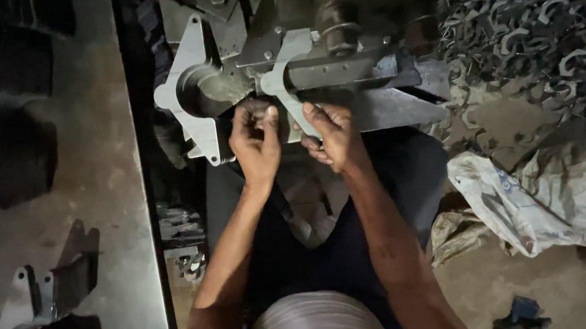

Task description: Manually positioning and securing small metal pieces into a jig on a fabrication machine.

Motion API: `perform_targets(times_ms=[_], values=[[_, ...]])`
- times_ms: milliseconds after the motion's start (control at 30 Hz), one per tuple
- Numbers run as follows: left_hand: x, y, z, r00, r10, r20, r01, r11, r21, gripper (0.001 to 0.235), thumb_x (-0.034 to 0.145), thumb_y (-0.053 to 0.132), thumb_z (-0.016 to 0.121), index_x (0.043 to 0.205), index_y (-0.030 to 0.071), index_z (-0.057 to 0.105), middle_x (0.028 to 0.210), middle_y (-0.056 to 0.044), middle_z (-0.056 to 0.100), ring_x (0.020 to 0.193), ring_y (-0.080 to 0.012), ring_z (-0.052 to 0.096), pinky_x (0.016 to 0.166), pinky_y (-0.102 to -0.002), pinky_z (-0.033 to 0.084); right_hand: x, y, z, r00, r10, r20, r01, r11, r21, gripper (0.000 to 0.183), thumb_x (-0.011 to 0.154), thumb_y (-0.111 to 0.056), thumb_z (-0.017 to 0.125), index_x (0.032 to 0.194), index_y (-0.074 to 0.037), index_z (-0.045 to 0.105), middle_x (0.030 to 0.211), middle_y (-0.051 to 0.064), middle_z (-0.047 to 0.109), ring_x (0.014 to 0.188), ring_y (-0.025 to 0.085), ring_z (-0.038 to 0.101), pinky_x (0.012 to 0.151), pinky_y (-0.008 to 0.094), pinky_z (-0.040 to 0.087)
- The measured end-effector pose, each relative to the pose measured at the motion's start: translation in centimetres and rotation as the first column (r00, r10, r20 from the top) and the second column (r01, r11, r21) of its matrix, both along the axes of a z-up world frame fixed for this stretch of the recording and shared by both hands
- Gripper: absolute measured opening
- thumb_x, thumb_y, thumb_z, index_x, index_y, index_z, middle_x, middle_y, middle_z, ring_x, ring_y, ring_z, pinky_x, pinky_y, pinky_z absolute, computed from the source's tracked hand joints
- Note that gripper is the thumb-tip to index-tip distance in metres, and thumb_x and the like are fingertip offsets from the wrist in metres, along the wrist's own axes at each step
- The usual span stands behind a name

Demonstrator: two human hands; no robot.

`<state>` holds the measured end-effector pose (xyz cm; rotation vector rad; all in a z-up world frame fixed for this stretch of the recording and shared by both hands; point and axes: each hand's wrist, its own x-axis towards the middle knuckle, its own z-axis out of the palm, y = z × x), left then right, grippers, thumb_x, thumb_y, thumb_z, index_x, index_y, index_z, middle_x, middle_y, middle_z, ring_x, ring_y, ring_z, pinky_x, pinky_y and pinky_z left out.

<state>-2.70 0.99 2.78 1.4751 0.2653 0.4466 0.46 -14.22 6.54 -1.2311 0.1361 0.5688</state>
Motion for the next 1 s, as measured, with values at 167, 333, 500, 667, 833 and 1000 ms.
perform_targets(times_ms=[167, 333, 500, 667, 833, 1000], values=[[0.0, -0.3, -0.5, 0.996, 0.056, 0.069, -0.059, 0.997, 0.057, 0.010, 0.105, 0.011, 0.067, 0.104, 0.002, 0.063, 0.090, 0.003, 0.060, 0.079, -0.0036, 0.050, 0.070, -0.022, 0.044, 0.2, -0.1, 0.6, 0.998, 0.049, 0.032, -0.050, 0.999, 0.022, 0.040, 0.104, -0.040, 0.058, 0.091, -0.003, 0.065, 0.056, 0.003, 0.051, 0.037, 0.006, 0.037, 0.032, 0.022, 0.024], [0.0, -0.9, -1.5, 0.993, 0.041, 0.107, -0.047, 0.997, 0.056, 0.012, 0.104, 0.010, 0.066, 0.109, 0.000, 0.062, 0.091, 0.002, 0.062, 0.081, -0.0038, 0.054, 0.071, -0.022, 0.047, 0.5, -0.1, 2.2, 0.999, 0.032, 0.001, -0.032, 0.999, -0.031, 0.039, 0.105, -0.038, 0.057, 0.097, -0.001, 0.067, 0.058, 0.004, 0.052, 0.040, 0.008, 0.040, 0.034, 0.025, 0.028], [-0.7, -0.7, -1.0, 0.984, 0.082, 0.160, -0.089, 0.995, 0.038, 0.027, 0.104, 0.003, 0.067, 0.128, -0.002, 0.057, 0.098, -0.006, 0.058, 0.088, -0.0120, 0.053, 0.079, -0.028, 0.049, 0.2, -2.8, 2.5, 0.961, 0.184, -0.207, -0.127, 0.957, 0.262, 0.058, 0.104, -0.049, 0.039, 0.116, -0.002, 0.070, 0.074, 0.009, 0.068, 0.054, 0.018, 0.061, 0.046, 0.031, 0.046], [-0.1, -0.7, 2.6, 0.945, -0.083, 0.318, -0.218, 0.565, 0.796, 0.057, 0.086, 0.006, 0.076, 0.137, 0.002, 0.051, 0.136, -0.032, 0.046, 0.117, -0.0510, 0.058, 0.099, -0.051, 0.052, -0.9, -5.2, 0.6, 0.952, -0.045, 0.303, -0.021, 0.977, 0.210, 0.060, 0.115, -0.051, 0.043, 0.124, 0.004, 0.066, 0.082, 0.014, 0.071, 0.062, 0.022, 0.068, 0.048, 0.032, 0.053], [3.5, 1.2, 6.7, 0.954, -0.260, 0.150, -0.048, 0.363, 0.930, 0.055, 0.077, 0.004, 0.078, 0.128, 0.006, 0.058, 0.135, -0.028, 0.053, 0.106, -0.0475, 0.063, 0.084, -0.048, 0.055, 1.1, -2.8, -3.4, 0.877, -0.217, 0.429, 0.240, 0.971, 0.001, 0.054, 0.112, -0.042, 0.047, 0.138, 0.003, 0.059, 0.113, 0.015, 0.073, 0.100, 0.023, 0.072, 0.073, 0.034, 0.063], [4.4, 3.0, 2.9, 0.906, -0.288, 0.311, -0.053, 0.650, 0.758, 0.027, 0.095, -0.004, 0.070, 0.119, 0.004, 0.059, 0.108, -0.014, 0.063, 0.097, -0.0360, 0.068, 0.079, -0.041, 0.056, -0.1, -3.6, 5.7, 0.931, -0.241, -0.274, 0.358, 0.747, 0.560, 0.045, 0.098, -0.033, 0.043, 0.126, -0.002, 0.059, 0.113, 0.014, 0.074, 0.099, 0.021, 0.077, 0.070, 0.038, 0.064]])
